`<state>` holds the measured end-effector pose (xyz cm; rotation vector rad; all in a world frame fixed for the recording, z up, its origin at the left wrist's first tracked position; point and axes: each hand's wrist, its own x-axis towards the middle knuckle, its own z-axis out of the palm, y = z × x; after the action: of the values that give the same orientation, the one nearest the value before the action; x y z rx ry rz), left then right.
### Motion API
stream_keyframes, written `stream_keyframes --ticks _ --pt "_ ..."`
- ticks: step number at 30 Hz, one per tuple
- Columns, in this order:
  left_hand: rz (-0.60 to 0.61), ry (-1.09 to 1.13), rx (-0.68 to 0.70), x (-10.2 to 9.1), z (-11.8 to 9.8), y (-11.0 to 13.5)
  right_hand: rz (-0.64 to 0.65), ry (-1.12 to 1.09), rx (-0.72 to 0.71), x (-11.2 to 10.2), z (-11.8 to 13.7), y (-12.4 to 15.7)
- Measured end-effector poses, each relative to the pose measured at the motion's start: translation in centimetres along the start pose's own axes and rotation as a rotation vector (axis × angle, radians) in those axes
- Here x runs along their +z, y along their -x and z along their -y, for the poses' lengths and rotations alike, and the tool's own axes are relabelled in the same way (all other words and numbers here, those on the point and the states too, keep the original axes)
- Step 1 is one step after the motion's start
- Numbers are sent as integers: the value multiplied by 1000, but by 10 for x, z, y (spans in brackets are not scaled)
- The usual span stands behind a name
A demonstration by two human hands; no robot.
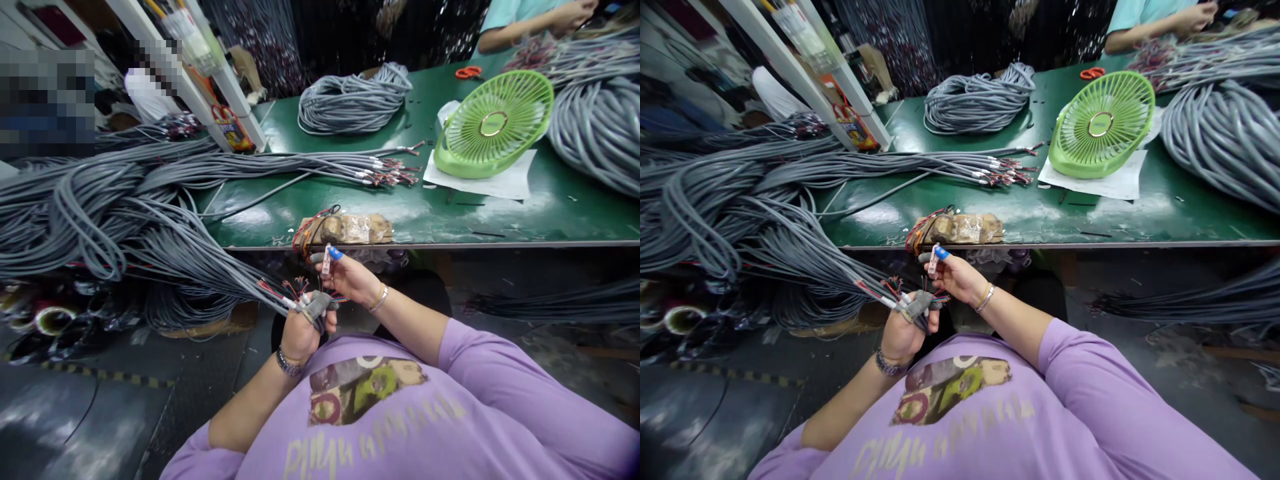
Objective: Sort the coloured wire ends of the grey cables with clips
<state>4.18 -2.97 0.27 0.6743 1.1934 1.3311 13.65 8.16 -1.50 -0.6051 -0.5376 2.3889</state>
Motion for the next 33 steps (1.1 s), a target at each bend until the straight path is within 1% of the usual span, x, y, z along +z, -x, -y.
stream_keyframes --ticks 3,6,8,14,22,24,27,31,33 --pt "-55 24 3 2 0 -3 -35 20 -26 2 -1 0" --pt "-64 24 -4 4 -1 -9 -107 68 -65 4 0 -1" --pt "-65 25 -7 4 -1 -11 -127 80 -83 3 1 -3" --pt "-64 31 -32 3 1 -17 -11 -59 17 -4 2 -4" --pt "-36 10 -47 1 5 -18 -31 -94 42 4 4 -2" --pt "-48 14 -56 1 5 -17 -20 -92 61 3 2 -1" --pt "-64 10 -60 1 4 -14 -8 -121 49 -1 0 -1" --pt "-58 -7 -19 1 5 -5 39 -97 58 -5 -1 -4" --pt "-77 4 11 1 4 -2 42 -61 53 -5 -1 -5"
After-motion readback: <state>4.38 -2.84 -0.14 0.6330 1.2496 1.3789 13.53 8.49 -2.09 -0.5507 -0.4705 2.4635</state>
